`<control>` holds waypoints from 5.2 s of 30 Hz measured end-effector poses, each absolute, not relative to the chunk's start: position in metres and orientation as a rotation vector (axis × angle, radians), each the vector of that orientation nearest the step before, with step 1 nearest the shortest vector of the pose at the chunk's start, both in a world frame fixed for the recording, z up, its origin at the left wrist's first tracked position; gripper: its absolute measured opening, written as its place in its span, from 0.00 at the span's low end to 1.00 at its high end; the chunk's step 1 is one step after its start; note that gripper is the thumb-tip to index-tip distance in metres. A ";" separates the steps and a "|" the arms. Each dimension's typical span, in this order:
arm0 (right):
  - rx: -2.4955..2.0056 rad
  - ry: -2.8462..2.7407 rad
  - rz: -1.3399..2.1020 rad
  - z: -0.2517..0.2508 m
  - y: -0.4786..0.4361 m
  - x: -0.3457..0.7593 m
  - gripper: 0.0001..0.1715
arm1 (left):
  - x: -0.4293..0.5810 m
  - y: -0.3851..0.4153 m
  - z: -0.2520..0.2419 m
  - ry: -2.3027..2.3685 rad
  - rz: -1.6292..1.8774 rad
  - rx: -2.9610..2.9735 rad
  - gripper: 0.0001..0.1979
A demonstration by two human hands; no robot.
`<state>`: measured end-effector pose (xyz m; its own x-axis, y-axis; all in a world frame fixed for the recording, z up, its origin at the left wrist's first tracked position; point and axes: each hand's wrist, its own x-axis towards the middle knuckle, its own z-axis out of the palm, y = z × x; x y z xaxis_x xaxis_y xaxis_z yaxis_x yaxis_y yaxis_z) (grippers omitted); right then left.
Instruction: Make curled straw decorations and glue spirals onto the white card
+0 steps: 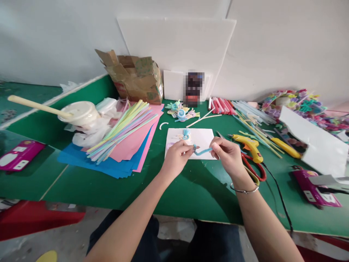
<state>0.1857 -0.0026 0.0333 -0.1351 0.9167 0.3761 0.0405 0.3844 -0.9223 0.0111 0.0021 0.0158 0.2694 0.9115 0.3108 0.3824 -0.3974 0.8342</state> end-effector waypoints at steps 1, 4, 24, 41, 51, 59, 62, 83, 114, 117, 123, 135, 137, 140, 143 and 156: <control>-0.912 -1.489 0.972 0.032 -0.002 0.186 0.18 | 0.012 0.001 0.015 1.154 1.030 1.996 0.10; -0.969 -1.369 0.993 0.028 0.002 0.187 0.19 | 0.015 -0.001 0.016 1.062 0.899 2.115 0.10; -1.087 -1.279 0.890 0.026 -0.003 0.163 0.20 | 0.018 -0.009 0.030 0.692 1.295 0.886 0.14; -1.081 -1.560 0.725 0.031 -0.010 0.162 0.16 | 0.013 -0.006 0.027 1.231 1.470 1.581 0.13; -1.187 -1.586 0.583 0.037 -0.012 0.167 0.19 | -0.002 0.003 0.024 1.392 1.315 2.360 0.12; -1.172 -1.568 0.325 0.037 -0.011 0.170 0.17 | 0.000 0.007 0.025 1.242 1.239 2.386 0.14; -1.141 -1.609 0.303 0.037 -0.011 0.171 0.17 | 0.001 0.008 0.026 1.152 1.174 2.175 0.15; -1.194 -1.222 1.022 0.030 0.000 0.173 0.28 | 0.004 0.003 0.033 0.724 0.864 1.786 0.17; -1.127 -1.145 1.386 0.027 0.006 0.176 0.27 | 0.006 0.008 0.028 0.952 1.165 1.230 0.19; -1.182 -1.272 1.299 0.026 0.006 0.178 0.26 | 0.006 0.009 0.026 0.973 1.074 1.214 0.19; -1.237 -1.461 1.160 0.025 0.006 0.179 0.25 | 0.003 0.010 0.028 1.031 1.033 1.081 0.15; -1.209 -1.727 1.159 0.024 -0.001 0.168 0.21 | 0.011 0.008 0.028 1.078 1.182 0.874 0.11; -1.163 -1.805 1.203 0.023 -0.002 0.166 0.20 | 0.011 0.007 0.027 1.121 1.210 0.902 0.11; -1.145 -1.820 1.253 0.023 -0.001 0.168 0.20 | 0.010 0.006 0.026 1.145 1.209 0.950 0.11; -1.194 -1.644 1.214 0.025 0.002 0.174 0.22 | 0.009 0.006 0.025 1.147 1.171 1.041 0.09; -1.099 -1.240 1.462 0.023 0.004 0.174 0.16 | 0.016 0.004 0.021 1.030 1.176 1.104 0.10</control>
